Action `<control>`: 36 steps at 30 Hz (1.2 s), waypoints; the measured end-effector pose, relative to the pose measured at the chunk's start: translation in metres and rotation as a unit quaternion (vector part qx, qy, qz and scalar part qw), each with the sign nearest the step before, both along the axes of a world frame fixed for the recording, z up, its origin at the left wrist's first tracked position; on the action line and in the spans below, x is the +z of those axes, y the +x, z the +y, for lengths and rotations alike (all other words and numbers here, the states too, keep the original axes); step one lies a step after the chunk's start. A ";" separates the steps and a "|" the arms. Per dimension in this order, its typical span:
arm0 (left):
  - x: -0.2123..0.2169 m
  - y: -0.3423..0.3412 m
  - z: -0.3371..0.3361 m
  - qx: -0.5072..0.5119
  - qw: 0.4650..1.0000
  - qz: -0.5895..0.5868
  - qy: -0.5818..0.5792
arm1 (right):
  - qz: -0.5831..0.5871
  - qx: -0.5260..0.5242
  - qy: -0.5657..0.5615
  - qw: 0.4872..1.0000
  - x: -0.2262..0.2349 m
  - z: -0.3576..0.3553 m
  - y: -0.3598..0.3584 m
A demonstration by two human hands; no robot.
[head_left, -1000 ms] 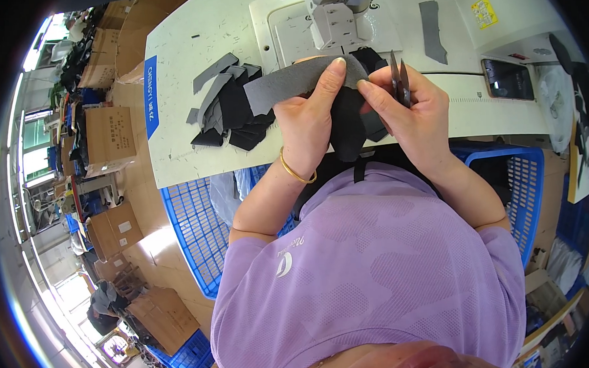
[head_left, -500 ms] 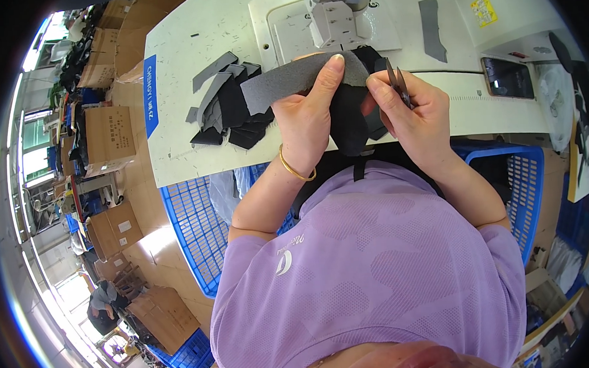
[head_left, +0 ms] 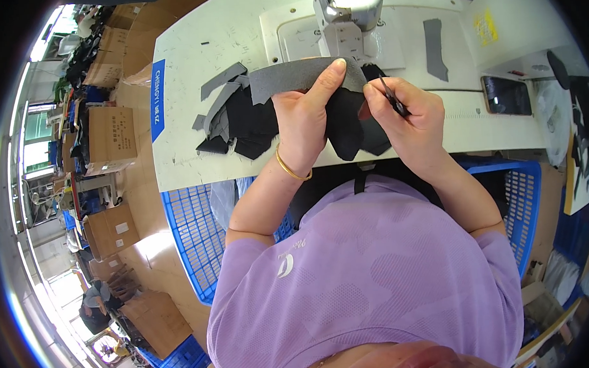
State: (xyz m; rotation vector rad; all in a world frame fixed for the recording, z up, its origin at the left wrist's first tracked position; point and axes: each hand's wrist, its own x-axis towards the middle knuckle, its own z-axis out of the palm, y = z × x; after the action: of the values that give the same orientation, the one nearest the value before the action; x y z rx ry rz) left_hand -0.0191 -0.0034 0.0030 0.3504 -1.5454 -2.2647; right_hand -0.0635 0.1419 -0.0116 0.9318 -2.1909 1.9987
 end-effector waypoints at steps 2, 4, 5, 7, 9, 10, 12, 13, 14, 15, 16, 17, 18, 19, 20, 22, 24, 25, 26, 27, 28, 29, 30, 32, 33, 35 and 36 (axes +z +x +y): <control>0.002 -0.009 -0.008 -0.002 0.999 0.019 -0.039 | 0.023 -0.006 -0.012 1.000 0.005 -0.007 -0.007; 0.009 -0.021 -0.013 0.004 0.998 0.026 -0.049 | 0.003 -0.026 0.000 1.000 0.014 -0.014 -0.016; 0.012 -0.027 -0.016 0.009 0.998 0.026 -0.058 | 0.011 -0.025 -0.002 1.000 0.018 -0.017 -0.020; 0.019 -0.033 -0.023 0.007 0.998 -0.016 -0.053 | -0.068 -0.019 -0.011 0.997 0.021 -0.023 -0.027; 0.023 -0.041 -0.027 0.005 0.997 -0.060 -0.048 | -0.053 -0.014 -0.043 0.998 0.020 -0.030 -0.035; 0.023 -0.046 -0.030 -0.001 0.999 -0.037 -0.038 | -0.062 -0.013 -0.052 0.997 0.022 -0.032 -0.038; 0.027 -0.052 -0.032 -0.007 0.999 -0.012 -0.029 | -0.070 -0.012 -0.061 0.996 0.026 -0.036 -0.042; 0.032 -0.053 -0.033 -0.012 1.000 -0.022 -0.017 | -0.089 -0.015 -0.068 0.994 0.029 -0.039 -0.043; 0.035 -0.055 -0.034 -0.018 0.999 -0.031 -0.005 | -0.109 -0.018 -0.075 0.991 0.031 -0.040 -0.044; 0.035 -0.058 -0.036 -0.018 0.999 -0.031 -0.006 | -0.108 -0.018 -0.076 0.991 0.031 -0.040 -0.045; 0.034 -0.061 -0.038 -0.020 1.000 -0.004 -0.011 | -0.106 -0.013 -0.071 0.992 0.031 -0.040 -0.047; 0.033 -0.062 -0.039 -0.023 0.999 0.023 -0.015 | -0.104 -0.008 -0.067 0.992 0.030 -0.040 -0.048; 0.034 -0.063 -0.039 -0.024 0.999 0.022 -0.015 | -0.104 -0.009 -0.067 0.992 0.031 -0.041 -0.048; 0.036 -0.064 -0.040 -0.021 0.999 0.007 -0.025 | -0.107 -0.010 -0.077 0.991 0.031 -0.042 -0.048; 0.037 -0.064 -0.040 -0.018 0.999 -0.008 -0.034 | -0.110 -0.012 -0.086 0.990 0.031 -0.043 -0.047; 0.041 -0.064 -0.041 -0.022 0.999 -0.019 -0.037 | -0.113 -0.011 -0.086 0.990 0.031 -0.043 -0.048; 0.043 -0.064 -0.042 -0.025 0.998 -0.030 -0.039 | -0.115 -0.010 -0.086 0.990 0.030 -0.043 -0.048; 0.044 -0.064 -0.042 -0.025 0.998 -0.031 -0.038 | -0.113 -0.009 -0.088 0.990 0.030 -0.043 -0.048; 0.044 -0.064 -0.043 -0.026 0.998 -0.033 -0.037 | -0.111 -0.009 -0.090 0.990 0.029 -0.044 -0.048; 0.043 -0.064 -0.044 -0.026 0.998 -0.034 -0.035 | -0.112 -0.009 -0.087 0.990 0.029 -0.044 -0.047; 0.043 -0.065 -0.046 -0.029 0.998 -0.040 -0.048 | -0.117 -0.012 -0.088 0.989 0.029 -0.045 -0.047; 0.042 -0.065 -0.048 -0.032 0.997 -0.046 -0.061 | -0.123 -0.015 -0.087 0.988 0.029 -0.046 -0.046; 0.042 -0.065 -0.048 -0.032 0.997 -0.047 -0.055 | -0.124 -0.016 -0.082 0.989 0.029 -0.046 -0.046; 0.042 -0.067 -0.049 -0.026 0.996 -0.025 -0.078 | -0.106 -0.016 -0.089 0.990 0.027 -0.048 -0.047; 0.040 -0.069 -0.051 -0.033 0.996 0.000 -0.086 | -0.107 -0.018 -0.081 0.991 0.027 -0.049 -0.047; 0.040 -0.070 -0.055 -0.048 0.994 -0.018 -0.100 | -0.081 -0.036 -0.075 0.993 0.027 -0.053 -0.046; 0.038 -0.072 -0.060 -0.053 0.993 -0.009 -0.105 | -0.067 -0.045 -0.076 0.994 0.027 -0.055 -0.046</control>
State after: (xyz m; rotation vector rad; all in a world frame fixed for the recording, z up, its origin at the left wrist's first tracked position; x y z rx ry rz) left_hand -0.0914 -0.0639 0.0409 0.2368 -1.8321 -2.1528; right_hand -0.1095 0.0868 0.0157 0.6884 -2.0652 2.2078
